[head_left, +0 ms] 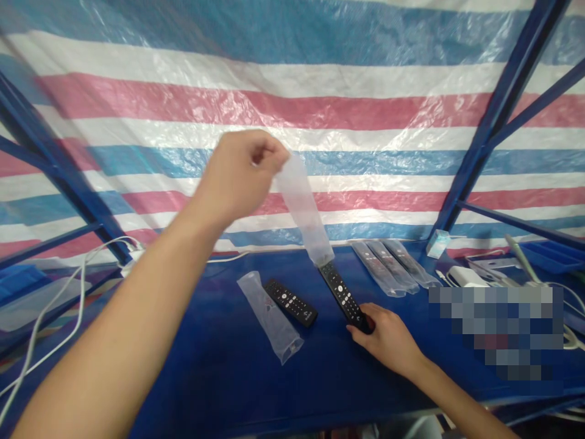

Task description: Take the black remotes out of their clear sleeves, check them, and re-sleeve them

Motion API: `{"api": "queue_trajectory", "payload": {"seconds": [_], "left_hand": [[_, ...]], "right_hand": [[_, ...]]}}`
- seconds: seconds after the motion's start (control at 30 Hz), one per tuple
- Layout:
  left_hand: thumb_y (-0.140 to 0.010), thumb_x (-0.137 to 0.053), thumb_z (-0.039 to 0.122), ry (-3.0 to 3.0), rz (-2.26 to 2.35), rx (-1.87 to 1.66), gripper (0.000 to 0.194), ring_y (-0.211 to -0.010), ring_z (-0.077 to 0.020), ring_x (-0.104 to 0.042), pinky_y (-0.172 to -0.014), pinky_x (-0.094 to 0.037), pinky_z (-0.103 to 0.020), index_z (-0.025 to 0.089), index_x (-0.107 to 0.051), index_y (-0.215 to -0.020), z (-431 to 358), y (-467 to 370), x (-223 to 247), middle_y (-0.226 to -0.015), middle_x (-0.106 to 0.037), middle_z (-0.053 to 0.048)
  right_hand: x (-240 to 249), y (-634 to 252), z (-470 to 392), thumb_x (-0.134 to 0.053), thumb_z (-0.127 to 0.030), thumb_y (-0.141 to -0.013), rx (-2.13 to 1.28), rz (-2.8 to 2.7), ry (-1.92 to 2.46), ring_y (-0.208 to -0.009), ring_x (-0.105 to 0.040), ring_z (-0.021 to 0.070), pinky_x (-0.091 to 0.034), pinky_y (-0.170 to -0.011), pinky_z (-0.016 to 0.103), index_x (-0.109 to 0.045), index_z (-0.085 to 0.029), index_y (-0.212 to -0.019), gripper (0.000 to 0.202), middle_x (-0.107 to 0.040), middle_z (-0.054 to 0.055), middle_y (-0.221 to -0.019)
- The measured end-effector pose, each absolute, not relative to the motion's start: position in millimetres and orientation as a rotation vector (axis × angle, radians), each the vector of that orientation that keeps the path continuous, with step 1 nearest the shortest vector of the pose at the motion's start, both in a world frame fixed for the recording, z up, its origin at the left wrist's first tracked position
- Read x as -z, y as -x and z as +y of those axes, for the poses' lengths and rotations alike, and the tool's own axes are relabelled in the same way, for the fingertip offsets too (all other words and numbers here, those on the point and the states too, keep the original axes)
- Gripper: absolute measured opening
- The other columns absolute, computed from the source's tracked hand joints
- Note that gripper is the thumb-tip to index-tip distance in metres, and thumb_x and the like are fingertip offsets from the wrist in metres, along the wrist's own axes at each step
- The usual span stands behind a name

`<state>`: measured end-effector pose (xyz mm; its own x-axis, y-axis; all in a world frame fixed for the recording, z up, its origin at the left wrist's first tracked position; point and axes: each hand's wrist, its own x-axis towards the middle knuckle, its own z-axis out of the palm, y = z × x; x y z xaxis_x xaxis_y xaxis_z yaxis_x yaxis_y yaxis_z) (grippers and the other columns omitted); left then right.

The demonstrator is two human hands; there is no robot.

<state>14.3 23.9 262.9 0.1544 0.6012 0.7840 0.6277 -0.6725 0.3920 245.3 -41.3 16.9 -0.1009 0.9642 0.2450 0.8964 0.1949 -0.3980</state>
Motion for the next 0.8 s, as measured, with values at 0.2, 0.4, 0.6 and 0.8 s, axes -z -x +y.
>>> {"api": "queue_trajectory", "payload": {"seconds": [0.2,0.4,0.6,0.8], "left_hand": [[-0.077,-0.059,0.030,2.292,-1.857,2.132,0.015,-0.062,-0.0089,-0.047,-0.072,-0.044,-0.027,0.018,-0.054,-0.070,64,66,-208,-0.065,-0.052,0.004],[-0.064,-0.064,0.034,2.366,-2.318,1.903,0.019,-0.060,-0.0131,-0.052,-0.061,-0.044,-0.026,0.016,-0.060,-0.068,94,84,-99,-0.062,-0.058,0.001],[-0.069,-0.047,0.035,2.518,-2.171,1.366,0.020,-0.064,-0.0189,-0.058,-0.064,-0.044,-0.029,0.020,-0.059,-0.066,100,91,-52,-0.062,-0.063,-0.001],[-0.079,-0.039,0.030,2.438,-1.959,0.885,0.027,-0.084,-0.0245,-0.063,-0.079,-0.047,-0.034,0.020,-0.064,-0.082,96,95,-38,-0.087,-0.071,-0.007]], "right_hand": [[-29,-255,-35,-0.060,-0.037,-0.077,-0.266,-2.074,1.766,-0.066,-0.057,0.0156,-0.038,-0.060,0.025,-0.061,-0.021,-0.071,0.017,-0.061,0.002,-0.076],[-39,-242,-18,-0.062,-0.036,-0.075,-0.205,-2.138,1.871,-0.065,-0.057,0.0147,-0.034,-0.058,0.026,-0.063,-0.020,-0.070,0.017,-0.062,0.002,-0.077],[-37,-218,-1,-0.063,-0.043,-0.076,-0.165,-2.163,1.875,-0.068,-0.059,0.0155,-0.034,-0.059,0.026,-0.065,-0.020,-0.075,0.023,-0.062,0.003,-0.079],[-41,-219,3,-0.055,-0.052,-0.084,-0.097,-2.143,1.797,-0.075,-0.062,0.0158,-0.040,-0.062,0.025,-0.065,-0.022,-0.091,0.032,-0.064,0.003,-0.089]]}}
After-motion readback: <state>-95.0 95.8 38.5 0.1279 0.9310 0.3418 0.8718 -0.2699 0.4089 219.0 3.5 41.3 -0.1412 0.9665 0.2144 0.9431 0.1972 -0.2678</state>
